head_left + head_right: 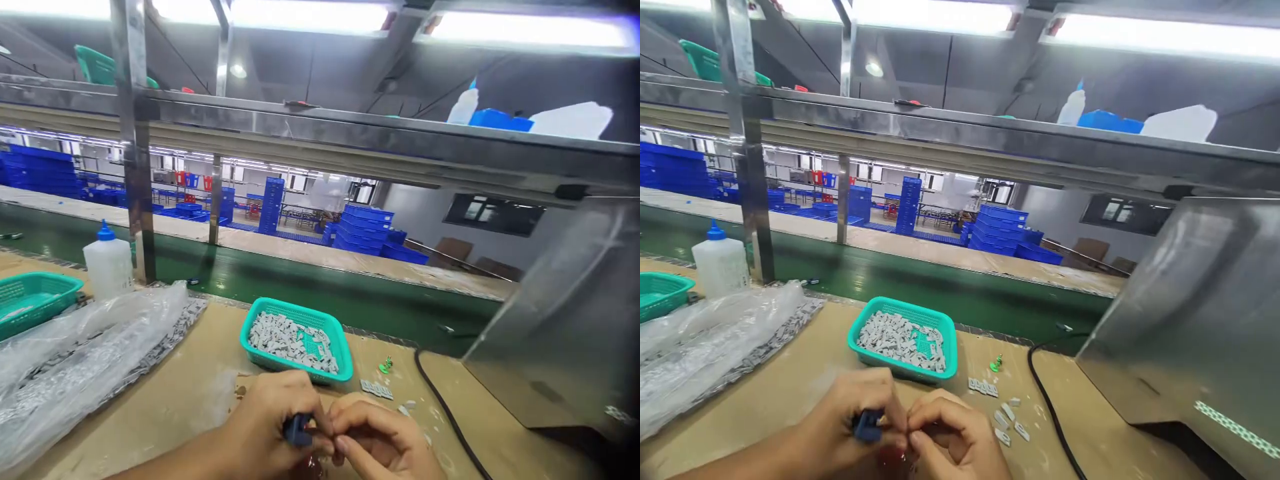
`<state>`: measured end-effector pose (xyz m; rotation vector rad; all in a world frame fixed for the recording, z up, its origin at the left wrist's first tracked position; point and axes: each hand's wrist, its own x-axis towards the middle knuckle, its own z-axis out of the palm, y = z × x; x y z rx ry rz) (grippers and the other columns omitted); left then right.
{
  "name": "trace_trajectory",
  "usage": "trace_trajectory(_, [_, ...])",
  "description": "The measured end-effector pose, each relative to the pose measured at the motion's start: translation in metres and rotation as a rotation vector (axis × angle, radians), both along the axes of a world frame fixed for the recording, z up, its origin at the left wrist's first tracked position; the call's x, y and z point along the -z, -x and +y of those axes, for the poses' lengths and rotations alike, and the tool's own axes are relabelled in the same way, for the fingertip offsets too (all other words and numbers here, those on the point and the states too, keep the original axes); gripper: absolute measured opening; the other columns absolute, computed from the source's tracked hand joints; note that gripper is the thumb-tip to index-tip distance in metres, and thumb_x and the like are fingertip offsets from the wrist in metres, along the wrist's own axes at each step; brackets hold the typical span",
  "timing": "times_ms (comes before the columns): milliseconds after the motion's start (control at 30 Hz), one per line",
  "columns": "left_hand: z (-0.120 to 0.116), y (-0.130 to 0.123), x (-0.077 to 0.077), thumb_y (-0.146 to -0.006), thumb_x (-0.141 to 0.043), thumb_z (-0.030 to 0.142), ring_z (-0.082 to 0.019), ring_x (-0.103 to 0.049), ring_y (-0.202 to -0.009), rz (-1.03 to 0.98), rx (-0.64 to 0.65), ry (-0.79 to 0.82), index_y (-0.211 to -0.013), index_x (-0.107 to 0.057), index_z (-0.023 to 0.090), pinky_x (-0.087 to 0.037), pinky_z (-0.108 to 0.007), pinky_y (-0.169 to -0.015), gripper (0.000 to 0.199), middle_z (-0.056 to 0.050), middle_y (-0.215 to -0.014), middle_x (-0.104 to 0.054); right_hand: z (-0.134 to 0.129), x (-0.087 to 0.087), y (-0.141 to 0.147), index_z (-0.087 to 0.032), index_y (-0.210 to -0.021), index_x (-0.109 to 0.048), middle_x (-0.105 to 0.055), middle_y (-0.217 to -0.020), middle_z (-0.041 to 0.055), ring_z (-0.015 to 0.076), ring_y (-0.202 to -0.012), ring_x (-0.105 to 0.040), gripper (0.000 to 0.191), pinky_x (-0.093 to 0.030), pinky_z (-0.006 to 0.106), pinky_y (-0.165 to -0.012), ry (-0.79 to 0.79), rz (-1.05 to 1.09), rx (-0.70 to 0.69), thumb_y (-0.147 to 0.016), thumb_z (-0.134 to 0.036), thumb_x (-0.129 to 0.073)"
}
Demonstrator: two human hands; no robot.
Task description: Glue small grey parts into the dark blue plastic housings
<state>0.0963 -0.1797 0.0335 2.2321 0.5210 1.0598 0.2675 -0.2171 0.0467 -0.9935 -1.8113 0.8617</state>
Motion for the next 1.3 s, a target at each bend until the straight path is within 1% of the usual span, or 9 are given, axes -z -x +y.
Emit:
trace_trajectory(233, [0.0,0.004,0.001,-0.078,-0.051,0.026,-0.012,-0.054,-0.067,0.137,0.074,-0.065,-0.072,-0.063,0.012,-0.039,-0.019,-0.06,0.019,-0.007,-0.072,-0.061,0.0,0.007,-0.004,-0.016,-0.066,-0.064,-0.06,-0.071,0.0008,0.011,-0.06,-0.057,0.002,-0.048,0.022,-0.057,0.291,0.251,-0.14,-0.068,-0.017,-0.064])
trace_trajectory(400, [-0.004,0.01,0.002,-0.077,-0.052,0.021,-0.012,-0.051,-0.078,0.119,0.062,-0.014,-0.085,-0.058,0.017,-0.038,-0.021,-0.069,0.01,-0.004,-0.083,-0.056,-0.001,0.015,0.004,-0.016,-0.065,-0.063,-0.061,-0.071,0.0004,0.0095,-0.056,-0.057,0.003,-0.048,0.02,-0.057,0.374,0.313,-0.057,-0.067,-0.016,-0.065])
trace_trajectory(467, [-0.002,0.015,0.002,-0.074,-0.052,0.016,-0.012,-0.048,-0.077,0.111,-0.046,0.107,-0.091,-0.051,0.021,-0.038,-0.022,-0.067,0.017,-0.002,-0.087,-0.05,-0.002,0.019,0.006,-0.016,-0.066,-0.064,-0.061,-0.073,0.0023,0.0128,-0.065,-0.059,0.001,-0.049,0.022,-0.061,0.25,0.226,0.031,-0.067,-0.016,-0.064])
trace_trajectory(567, [0.006,0.023,0.0,-0.07,-0.044,0.01,-0.009,-0.039,-0.06,0.076,-0.177,0.418,-0.091,-0.038,0.024,-0.033,-0.019,-0.053,0.026,0.004,-0.074,-0.04,-0.001,0.028,0.006,-0.017,-0.07,-0.065,-0.062,-0.077,0.0048,0.0162,-0.077,-0.058,0.008,-0.048,0.024,-0.068,0.023,-0.047,0.188,-0.07,-0.012,-0.058])
trace_trajectory(700, [0.018,0.026,0.001,-0.069,-0.033,0.012,-0.007,-0.025,-0.046,0.073,-0.207,0.852,-0.085,-0.031,0.026,-0.021,-0.016,-0.041,0.021,0.008,-0.057,-0.026,0.002,0.037,0.002,-0.018,-0.074,-0.065,-0.063,-0.078,0.0042,0.0154,-0.074,-0.058,0.014,-0.048,0.023,-0.066,-0.097,-0.25,0.208,-0.073,-0.011,-0.053])
trace_trajectory(800, [0.022,0.024,0.004,-0.073,-0.033,0.017,-0.007,-0.025,-0.045,0.048,-0.178,0.977,-0.086,-0.032,0.026,-0.02,-0.016,-0.039,0.016,0.008,-0.053,-0.024,0.003,0.039,0.001,-0.019,-0.074,-0.064,-0.063,-0.078,0.0036,0.0151,-0.075,-0.059,0.015,-0.048,0.023,-0.067,-0.155,-0.288,0.207,-0.074,-0.01,-0.051])
trace_trajectory(1000, [0.024,0.021,0.006,-0.078,-0.037,0.023,-0.009,-0.045,-0.056,0.029,-0.159,0.91,-0.094,-0.04,0.022,-0.034,-0.019,-0.05,0.016,0.003,-0.064,-0.049,0.004,0.042,0.004,-0.018,-0.073,-0.064,-0.062,-0.076,0.0037,0.0148,-0.072,-0.058,0.017,-0.049,0.024,-0.064,-0.232,-0.314,0.173,-0.075,-0.008,-0.051])
trace_trajectory(1200, [0.033,0.023,0.014,-0.071,-0.049,0.019,-0.007,-0.047,-0.055,-0.023,-0.186,0.806,-0.103,-0.043,0.022,-0.033,-0.018,-0.047,0.033,0.002,-0.078,-0.047,0.004,0.039,0.006,-0.018,-0.074,-0.064,-0.062,-0.075,0.0034,0.015,-0.07,-0.057,0.017,-0.048,0.027,-0.064,-0.349,-0.332,0.165,-0.075,-0.006,-0.051])
trace_trajectory(1300, [0.038,0.024,0.019,-0.064,-0.056,0.016,-0.009,-0.048,-0.062,0.014,-0.18,0.68,-0.092,-0.053,0.018,-0.037,-0.019,-0.053,0.028,0.002,-0.078,-0.047,0.004,0.033,0.009,-0.018,-0.075,-0.063,-0.062,-0.075,0.0029,0.0141,-0.07,-0.056,0.017,-0.047,0.026,-0.063,-0.43,-0.312,0.164,-0.075,-0.004,-0.052])
